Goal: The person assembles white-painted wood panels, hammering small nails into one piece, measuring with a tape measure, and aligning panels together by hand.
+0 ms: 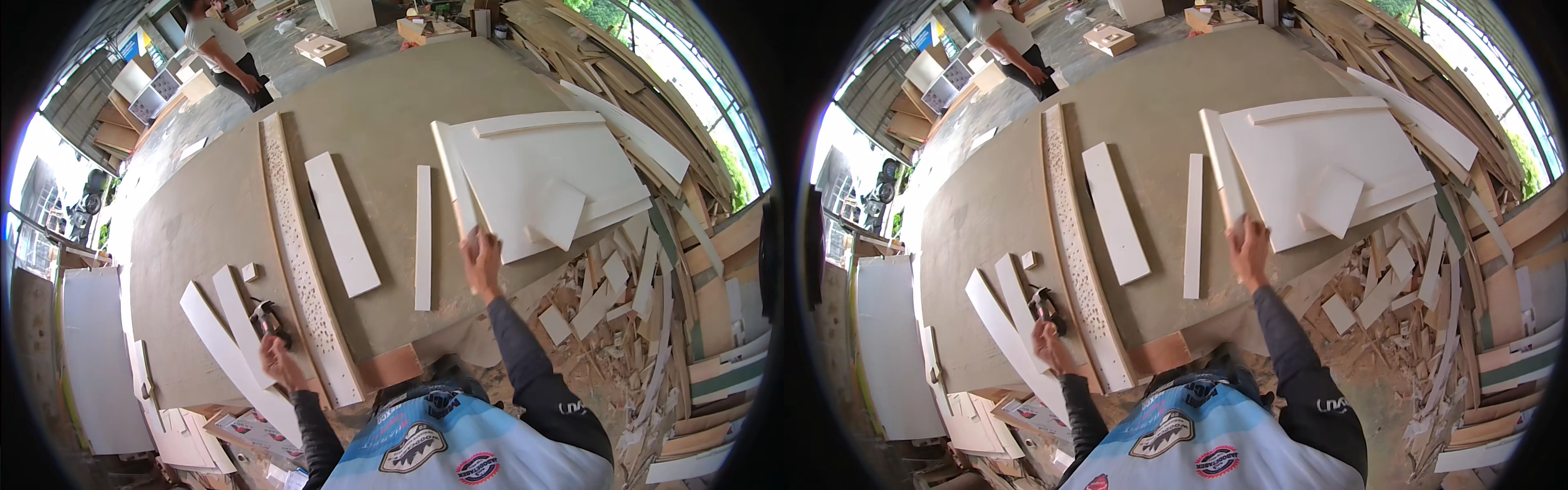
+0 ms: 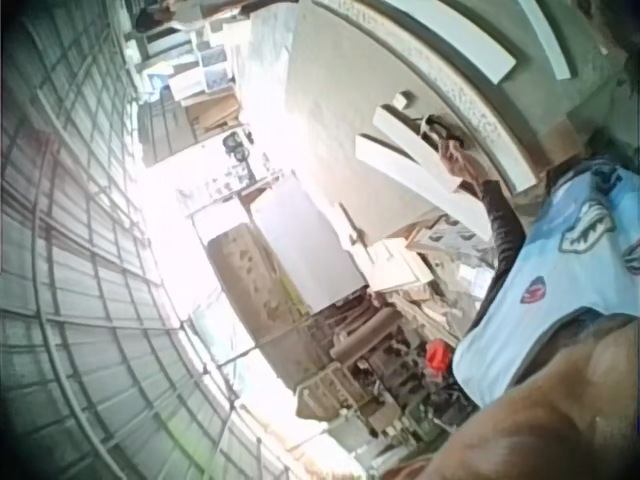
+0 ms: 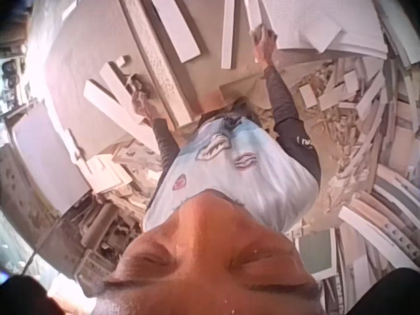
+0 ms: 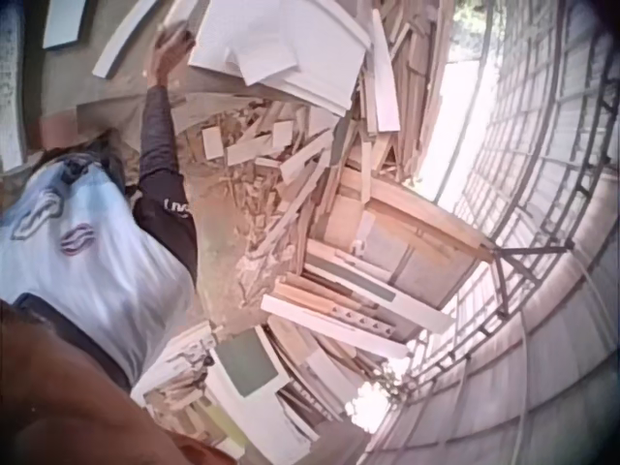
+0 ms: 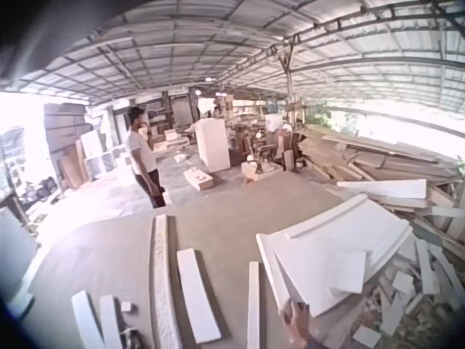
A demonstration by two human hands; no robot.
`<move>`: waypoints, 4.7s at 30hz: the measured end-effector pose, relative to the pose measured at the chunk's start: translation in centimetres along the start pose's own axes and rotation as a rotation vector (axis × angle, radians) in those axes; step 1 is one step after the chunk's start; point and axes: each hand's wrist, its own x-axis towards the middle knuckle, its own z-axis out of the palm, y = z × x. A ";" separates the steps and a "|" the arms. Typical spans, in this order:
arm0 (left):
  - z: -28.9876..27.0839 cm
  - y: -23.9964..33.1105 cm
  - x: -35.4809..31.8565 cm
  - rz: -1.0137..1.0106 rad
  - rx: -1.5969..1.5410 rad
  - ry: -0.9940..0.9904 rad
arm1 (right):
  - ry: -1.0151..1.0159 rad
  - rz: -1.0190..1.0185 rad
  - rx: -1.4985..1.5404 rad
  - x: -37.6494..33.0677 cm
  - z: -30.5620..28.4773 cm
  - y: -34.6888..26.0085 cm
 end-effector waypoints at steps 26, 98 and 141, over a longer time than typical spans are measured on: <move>10.1 -3.9 -1.4 0.076 0.795 -0.757 | -0.277 0.043 0.166 -24.0 7.3 -23.1; 9.8 -1.8 -4.6 -0.016 0.929 -0.576 | -0.686 -0.313 0.249 -23.4 -0.9 -22.0; 6.5 -6.8 -3.3 -0.016 0.908 -0.320 | 0.570 1.042 0.933 -5.2 -20.7 33.8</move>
